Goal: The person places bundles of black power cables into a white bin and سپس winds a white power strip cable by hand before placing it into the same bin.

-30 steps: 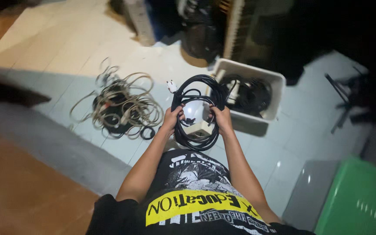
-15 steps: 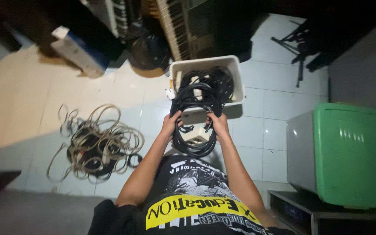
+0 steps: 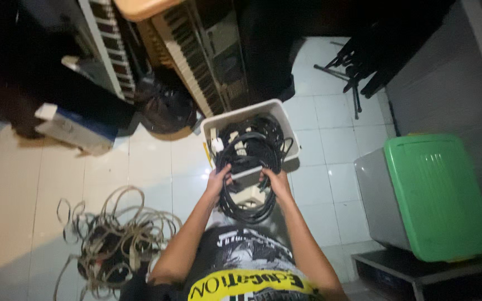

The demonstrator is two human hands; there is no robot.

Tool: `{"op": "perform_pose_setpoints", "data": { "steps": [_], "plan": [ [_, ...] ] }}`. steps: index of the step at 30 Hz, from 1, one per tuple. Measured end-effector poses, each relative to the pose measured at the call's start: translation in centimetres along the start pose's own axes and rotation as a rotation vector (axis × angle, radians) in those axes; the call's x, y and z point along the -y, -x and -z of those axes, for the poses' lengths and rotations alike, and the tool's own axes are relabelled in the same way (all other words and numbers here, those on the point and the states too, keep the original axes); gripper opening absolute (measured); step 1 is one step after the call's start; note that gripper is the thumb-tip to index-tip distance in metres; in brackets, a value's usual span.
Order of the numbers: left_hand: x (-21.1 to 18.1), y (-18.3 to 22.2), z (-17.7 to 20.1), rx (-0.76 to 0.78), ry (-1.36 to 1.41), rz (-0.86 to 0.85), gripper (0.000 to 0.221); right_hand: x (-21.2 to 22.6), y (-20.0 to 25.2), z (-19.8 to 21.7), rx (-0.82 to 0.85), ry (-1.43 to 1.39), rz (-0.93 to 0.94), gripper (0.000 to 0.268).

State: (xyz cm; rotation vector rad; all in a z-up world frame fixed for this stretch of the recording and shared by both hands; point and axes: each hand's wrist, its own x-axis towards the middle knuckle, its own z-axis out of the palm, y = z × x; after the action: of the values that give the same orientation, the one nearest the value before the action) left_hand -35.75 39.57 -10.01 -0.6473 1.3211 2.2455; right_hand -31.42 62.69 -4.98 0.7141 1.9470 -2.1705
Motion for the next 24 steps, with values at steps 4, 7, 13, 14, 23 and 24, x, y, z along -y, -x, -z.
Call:
{"op": "perform_pose_setpoints", "data": {
  "steps": [4,7,13,14,23,24],
  "plan": [
    [-0.5,-2.1,0.9,0.111,0.036,0.009,0.022,0.5,-0.9,-1.4,-0.056,-0.074,-0.097,0.02],
    [-0.6,-3.5,1.2,0.117,0.023,0.043,0.021,0.7,-1.3,-1.8,-0.079,-0.086,-0.14,0.021],
    [-2.5,-4.8,0.3,0.131,-0.03,0.082,0.022,0.0,-3.7,-1.9,-0.109,-0.098,-0.174,0.023],
    [-2.9,-4.9,0.0,0.126,-0.032,0.098,0.023,-0.2,-4.2,-1.7,-0.105,-0.089,-0.171,0.024],
    [-3.8,-8.8,-3.7,0.067,-0.128,0.061,0.024,-0.2,-10.8,1.0,-0.093,-0.026,-0.227,0.025],
    [-3.9,-9.9,-4.3,0.073,-0.144,0.042,0.026,0.3,-12.2,1.5,-0.076,-0.051,-0.215,0.026]
  ]
}}
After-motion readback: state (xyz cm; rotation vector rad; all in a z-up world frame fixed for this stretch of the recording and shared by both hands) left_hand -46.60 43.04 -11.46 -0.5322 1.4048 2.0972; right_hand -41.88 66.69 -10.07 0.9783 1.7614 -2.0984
